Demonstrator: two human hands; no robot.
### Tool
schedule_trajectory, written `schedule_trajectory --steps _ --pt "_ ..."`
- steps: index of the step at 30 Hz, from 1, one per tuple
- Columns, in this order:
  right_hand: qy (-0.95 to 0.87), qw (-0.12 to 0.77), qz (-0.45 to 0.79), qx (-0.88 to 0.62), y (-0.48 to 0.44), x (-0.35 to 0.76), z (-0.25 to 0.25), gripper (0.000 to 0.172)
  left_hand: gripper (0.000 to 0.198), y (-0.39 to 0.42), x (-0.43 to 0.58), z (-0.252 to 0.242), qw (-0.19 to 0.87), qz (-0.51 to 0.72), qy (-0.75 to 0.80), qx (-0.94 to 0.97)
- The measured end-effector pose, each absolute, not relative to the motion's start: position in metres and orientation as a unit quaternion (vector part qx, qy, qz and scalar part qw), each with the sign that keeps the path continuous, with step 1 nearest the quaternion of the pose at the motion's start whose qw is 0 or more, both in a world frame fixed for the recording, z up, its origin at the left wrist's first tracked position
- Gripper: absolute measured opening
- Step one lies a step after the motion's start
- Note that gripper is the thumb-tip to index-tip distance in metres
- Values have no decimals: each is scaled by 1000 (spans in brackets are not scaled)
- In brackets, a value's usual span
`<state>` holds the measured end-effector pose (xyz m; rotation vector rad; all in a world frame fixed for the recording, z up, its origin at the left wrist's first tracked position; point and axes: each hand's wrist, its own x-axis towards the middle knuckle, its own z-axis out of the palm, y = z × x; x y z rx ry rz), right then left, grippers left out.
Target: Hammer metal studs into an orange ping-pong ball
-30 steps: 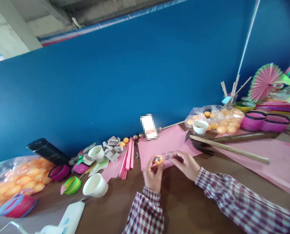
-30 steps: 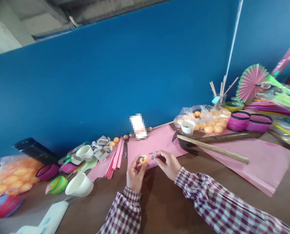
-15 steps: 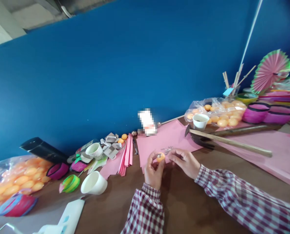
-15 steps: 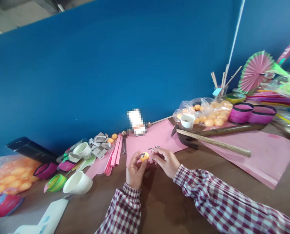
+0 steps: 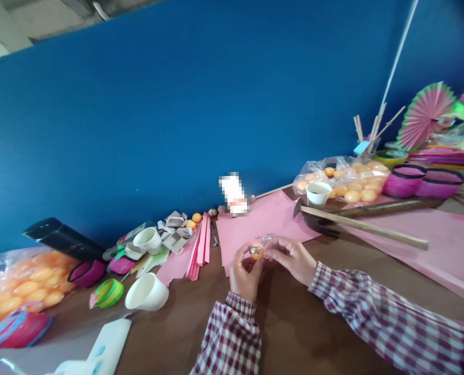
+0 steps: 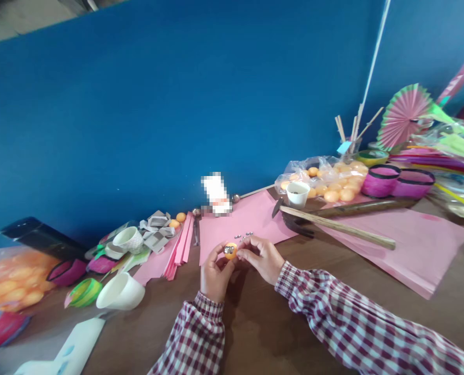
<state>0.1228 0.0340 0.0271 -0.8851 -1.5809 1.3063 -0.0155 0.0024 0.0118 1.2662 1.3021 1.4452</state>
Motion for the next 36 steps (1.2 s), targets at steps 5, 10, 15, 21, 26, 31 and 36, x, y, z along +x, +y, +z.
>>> schedule_trajectory --steps 5,10,15,21,26,31,36 --pt "-656 433 500 -364 37 124 23 21 42 4 -15 9 418 580 488 501" --pt "-634 433 537 -351 38 123 21 20 41 4 -15 10 415 584 484 502" --pt "-625 438 549 -341 38 122 22 20 44 2 -15 11 427 581 480 500" --pt "-631 435 549 -332 37 122 25 20 44 4 -14 8 416 592 480 495" --pt "-634 432 550 -331 37 123 25 21 46 4 -15 9 413 600 481 488" --pt "-621 437 565 -323 38 122 22 21 39 3 -13 14 418 604 475 485" --pt "-615 438 572 -321 38 122 21 19 44 4 -13 12 443 609 454 477"
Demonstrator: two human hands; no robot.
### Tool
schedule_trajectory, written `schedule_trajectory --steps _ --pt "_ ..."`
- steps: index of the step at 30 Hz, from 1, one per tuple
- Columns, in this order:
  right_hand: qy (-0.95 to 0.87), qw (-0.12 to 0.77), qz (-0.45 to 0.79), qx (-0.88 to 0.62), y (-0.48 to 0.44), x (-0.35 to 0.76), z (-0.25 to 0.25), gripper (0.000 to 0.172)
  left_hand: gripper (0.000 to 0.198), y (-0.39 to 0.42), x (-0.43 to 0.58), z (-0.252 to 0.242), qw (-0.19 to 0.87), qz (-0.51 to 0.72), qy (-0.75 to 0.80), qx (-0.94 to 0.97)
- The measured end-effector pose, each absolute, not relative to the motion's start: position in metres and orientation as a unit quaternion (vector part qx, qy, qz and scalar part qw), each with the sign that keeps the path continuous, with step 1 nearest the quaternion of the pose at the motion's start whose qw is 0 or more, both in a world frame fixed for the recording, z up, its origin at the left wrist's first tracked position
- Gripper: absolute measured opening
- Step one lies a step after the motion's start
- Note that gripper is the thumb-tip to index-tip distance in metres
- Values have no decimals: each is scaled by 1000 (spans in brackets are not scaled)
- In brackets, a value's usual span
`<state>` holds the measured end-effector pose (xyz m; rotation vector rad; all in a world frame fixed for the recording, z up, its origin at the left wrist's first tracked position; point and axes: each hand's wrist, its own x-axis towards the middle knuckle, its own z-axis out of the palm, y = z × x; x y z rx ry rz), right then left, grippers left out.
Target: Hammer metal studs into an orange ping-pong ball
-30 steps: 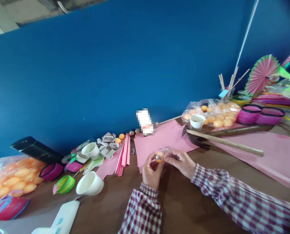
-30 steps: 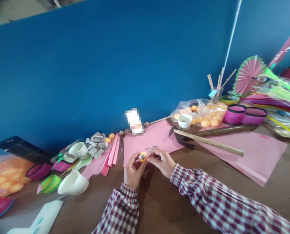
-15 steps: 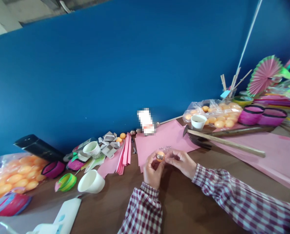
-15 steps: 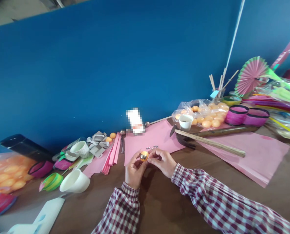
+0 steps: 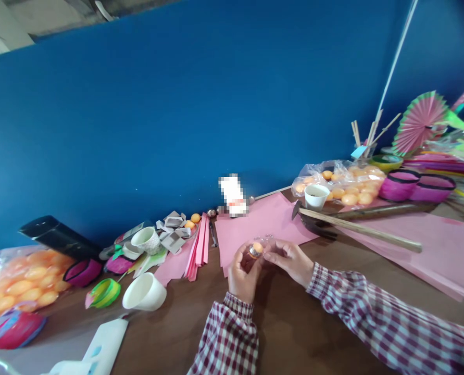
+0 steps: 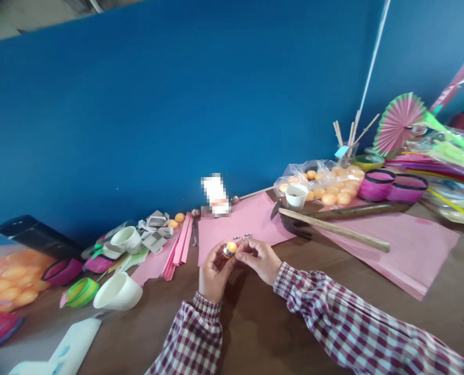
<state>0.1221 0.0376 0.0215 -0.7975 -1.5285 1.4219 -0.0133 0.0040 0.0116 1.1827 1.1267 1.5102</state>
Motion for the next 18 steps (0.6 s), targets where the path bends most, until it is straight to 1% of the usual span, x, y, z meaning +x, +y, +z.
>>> schedule_trajectory --steps 7,14,18 --pt "-614 437 571 -326 37 122 23 21 43 5 -16 6 420 603 460 498" --pt "-611 444 571 -322 37 122 22 21 48 4 -16 4 414 586 463 520" --pt "-619 436 558 -339 36 123 24 22 44 3 -16 5 397 586 474 524"
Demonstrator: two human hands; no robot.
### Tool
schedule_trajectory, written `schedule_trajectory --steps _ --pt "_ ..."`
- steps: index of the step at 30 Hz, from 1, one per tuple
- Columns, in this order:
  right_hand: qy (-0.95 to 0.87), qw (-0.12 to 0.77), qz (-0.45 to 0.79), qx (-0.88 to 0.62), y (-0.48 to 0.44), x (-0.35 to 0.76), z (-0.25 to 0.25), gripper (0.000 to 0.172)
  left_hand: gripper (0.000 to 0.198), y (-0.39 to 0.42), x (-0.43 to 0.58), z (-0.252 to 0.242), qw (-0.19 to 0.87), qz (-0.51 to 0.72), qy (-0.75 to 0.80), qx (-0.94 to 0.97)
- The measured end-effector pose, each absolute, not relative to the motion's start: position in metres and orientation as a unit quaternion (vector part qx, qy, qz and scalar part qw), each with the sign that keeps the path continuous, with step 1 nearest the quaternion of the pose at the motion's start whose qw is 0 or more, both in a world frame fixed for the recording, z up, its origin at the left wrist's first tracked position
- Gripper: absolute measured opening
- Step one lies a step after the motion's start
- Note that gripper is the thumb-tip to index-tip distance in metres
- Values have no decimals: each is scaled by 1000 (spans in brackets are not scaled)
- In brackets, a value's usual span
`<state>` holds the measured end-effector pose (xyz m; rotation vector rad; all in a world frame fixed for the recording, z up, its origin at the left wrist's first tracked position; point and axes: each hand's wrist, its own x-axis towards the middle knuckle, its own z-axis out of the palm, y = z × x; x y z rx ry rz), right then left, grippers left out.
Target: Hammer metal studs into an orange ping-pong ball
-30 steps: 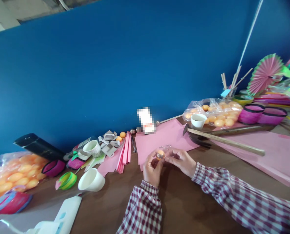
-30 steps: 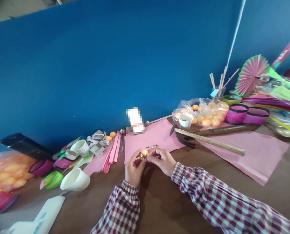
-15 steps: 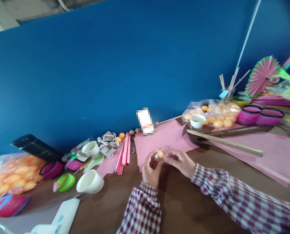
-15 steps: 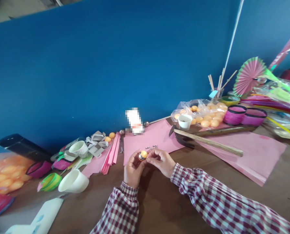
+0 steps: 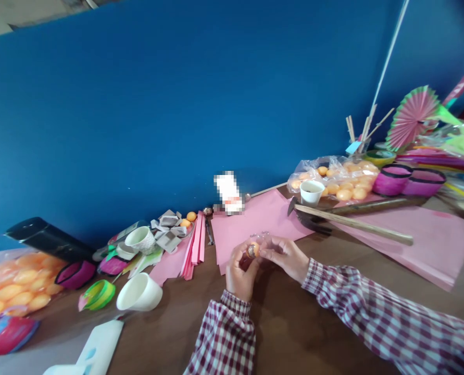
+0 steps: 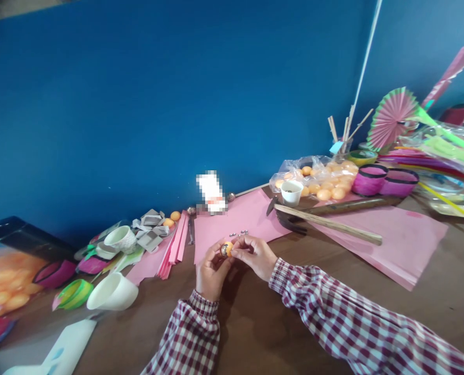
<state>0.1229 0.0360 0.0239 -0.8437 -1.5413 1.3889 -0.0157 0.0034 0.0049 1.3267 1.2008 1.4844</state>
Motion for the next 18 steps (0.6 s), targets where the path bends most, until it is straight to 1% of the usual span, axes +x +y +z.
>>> schedule_trajectory --steps 6,11,18 --pt "-626 436 544 -350 36 123 24 23 45 1 -13 12 392 576 486 527" --pt "-625 441 551 -334 36 123 25 23 37 -1 -9 19 390 578 491 522" --pt "-633 438 548 -328 36 123 25 23 39 0 -10 16 360 587 496 529"
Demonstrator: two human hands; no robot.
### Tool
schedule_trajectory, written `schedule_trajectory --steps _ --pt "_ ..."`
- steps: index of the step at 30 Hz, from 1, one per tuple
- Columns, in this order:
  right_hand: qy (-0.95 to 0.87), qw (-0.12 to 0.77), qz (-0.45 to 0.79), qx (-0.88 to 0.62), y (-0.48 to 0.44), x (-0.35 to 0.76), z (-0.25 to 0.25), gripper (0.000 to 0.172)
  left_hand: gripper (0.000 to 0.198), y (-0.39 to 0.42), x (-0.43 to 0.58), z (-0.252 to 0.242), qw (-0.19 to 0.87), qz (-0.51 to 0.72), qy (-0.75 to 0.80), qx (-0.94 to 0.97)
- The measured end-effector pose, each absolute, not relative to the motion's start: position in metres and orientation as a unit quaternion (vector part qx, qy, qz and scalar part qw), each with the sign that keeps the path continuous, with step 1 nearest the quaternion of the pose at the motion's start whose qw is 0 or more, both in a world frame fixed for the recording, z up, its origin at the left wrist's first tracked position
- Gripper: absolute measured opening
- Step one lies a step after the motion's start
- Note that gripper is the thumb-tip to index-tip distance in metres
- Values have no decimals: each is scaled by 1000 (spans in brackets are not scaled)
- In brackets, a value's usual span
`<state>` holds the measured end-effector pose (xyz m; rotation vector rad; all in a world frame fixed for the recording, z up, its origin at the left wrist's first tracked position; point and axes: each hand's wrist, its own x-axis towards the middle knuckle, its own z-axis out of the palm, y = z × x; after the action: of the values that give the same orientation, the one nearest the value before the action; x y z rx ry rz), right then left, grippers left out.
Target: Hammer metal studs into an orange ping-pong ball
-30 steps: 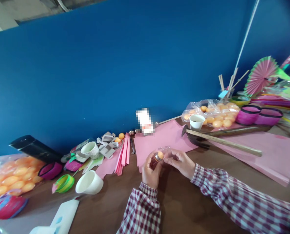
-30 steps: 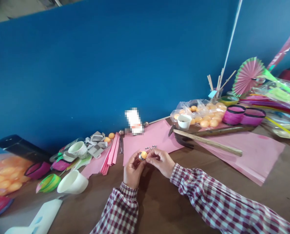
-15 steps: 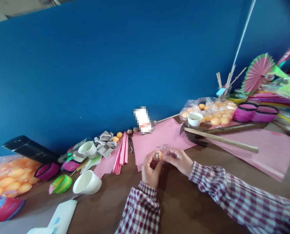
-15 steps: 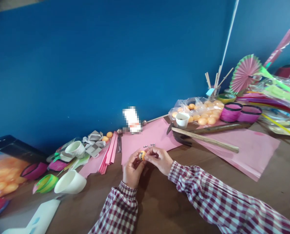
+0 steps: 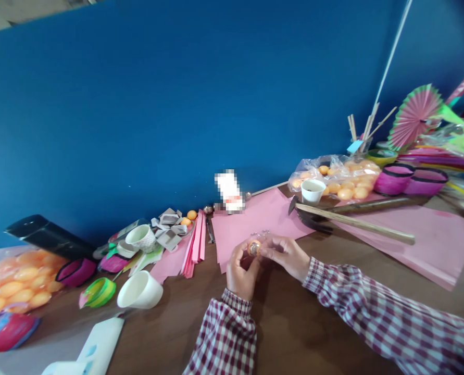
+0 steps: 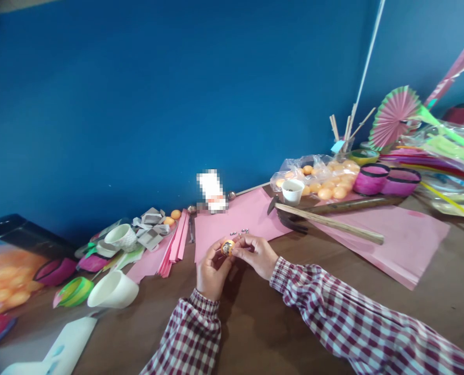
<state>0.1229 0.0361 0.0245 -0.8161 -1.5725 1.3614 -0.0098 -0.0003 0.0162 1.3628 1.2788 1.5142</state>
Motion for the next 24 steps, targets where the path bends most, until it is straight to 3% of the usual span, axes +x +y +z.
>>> schedule_trajectory --steps 24 --pt "-656 427 523 -336 36 124 26 23 38 2 -14 8 372 591 475 535"
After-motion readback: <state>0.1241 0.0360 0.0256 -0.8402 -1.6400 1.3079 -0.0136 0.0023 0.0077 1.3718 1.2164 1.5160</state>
